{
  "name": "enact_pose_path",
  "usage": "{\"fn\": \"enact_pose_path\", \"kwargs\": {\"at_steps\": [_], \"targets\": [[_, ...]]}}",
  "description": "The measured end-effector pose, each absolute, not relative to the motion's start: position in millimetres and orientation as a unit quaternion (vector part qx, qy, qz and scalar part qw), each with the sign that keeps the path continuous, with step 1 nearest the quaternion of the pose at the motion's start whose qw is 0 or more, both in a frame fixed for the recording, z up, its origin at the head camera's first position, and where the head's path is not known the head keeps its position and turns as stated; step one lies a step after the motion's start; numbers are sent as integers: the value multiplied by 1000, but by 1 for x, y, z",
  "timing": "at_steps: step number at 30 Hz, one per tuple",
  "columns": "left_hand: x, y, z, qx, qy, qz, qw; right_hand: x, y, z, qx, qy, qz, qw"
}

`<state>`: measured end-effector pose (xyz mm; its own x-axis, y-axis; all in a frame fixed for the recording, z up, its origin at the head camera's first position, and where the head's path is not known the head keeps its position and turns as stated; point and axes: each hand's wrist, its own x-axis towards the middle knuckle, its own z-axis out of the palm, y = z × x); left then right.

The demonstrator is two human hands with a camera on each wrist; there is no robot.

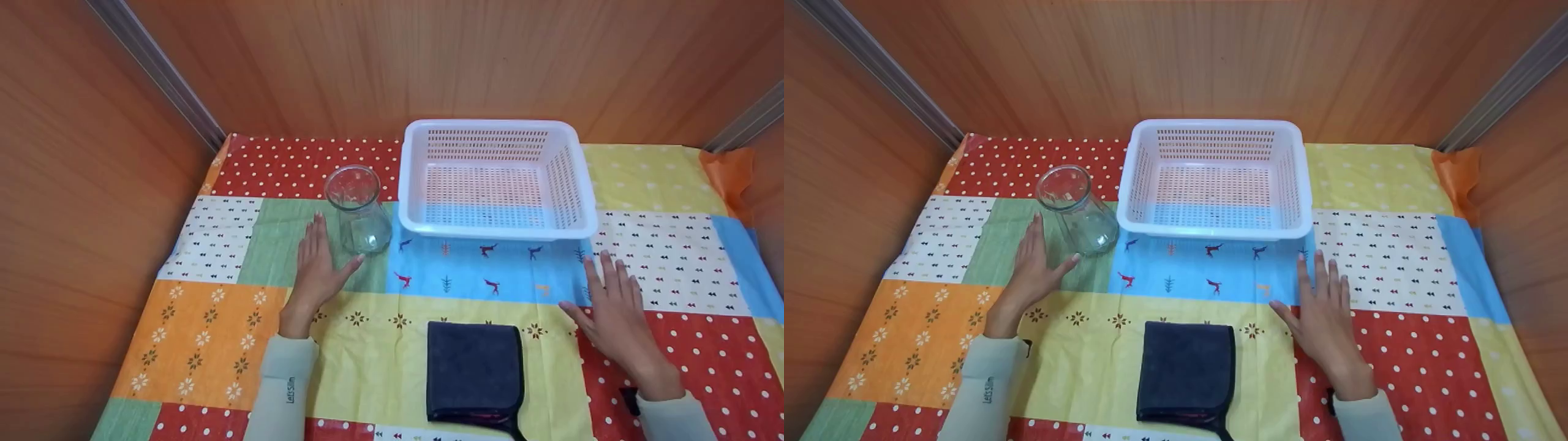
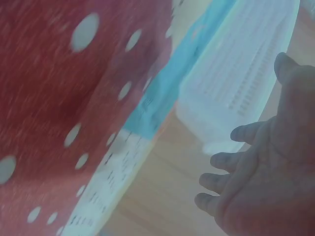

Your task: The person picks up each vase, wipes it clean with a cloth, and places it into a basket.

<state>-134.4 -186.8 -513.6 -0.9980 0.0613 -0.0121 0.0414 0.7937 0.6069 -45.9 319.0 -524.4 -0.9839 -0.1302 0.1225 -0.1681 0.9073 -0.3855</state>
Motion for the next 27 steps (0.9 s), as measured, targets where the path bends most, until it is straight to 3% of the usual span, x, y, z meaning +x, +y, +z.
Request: {"fn": "enact_pose_path", "kwargs": {"at_steps": [27], "targets": [[-149, -150, -496, -37, 845, 526, -93, -9, 225, -527, 194, -955, 222, -40]]}}
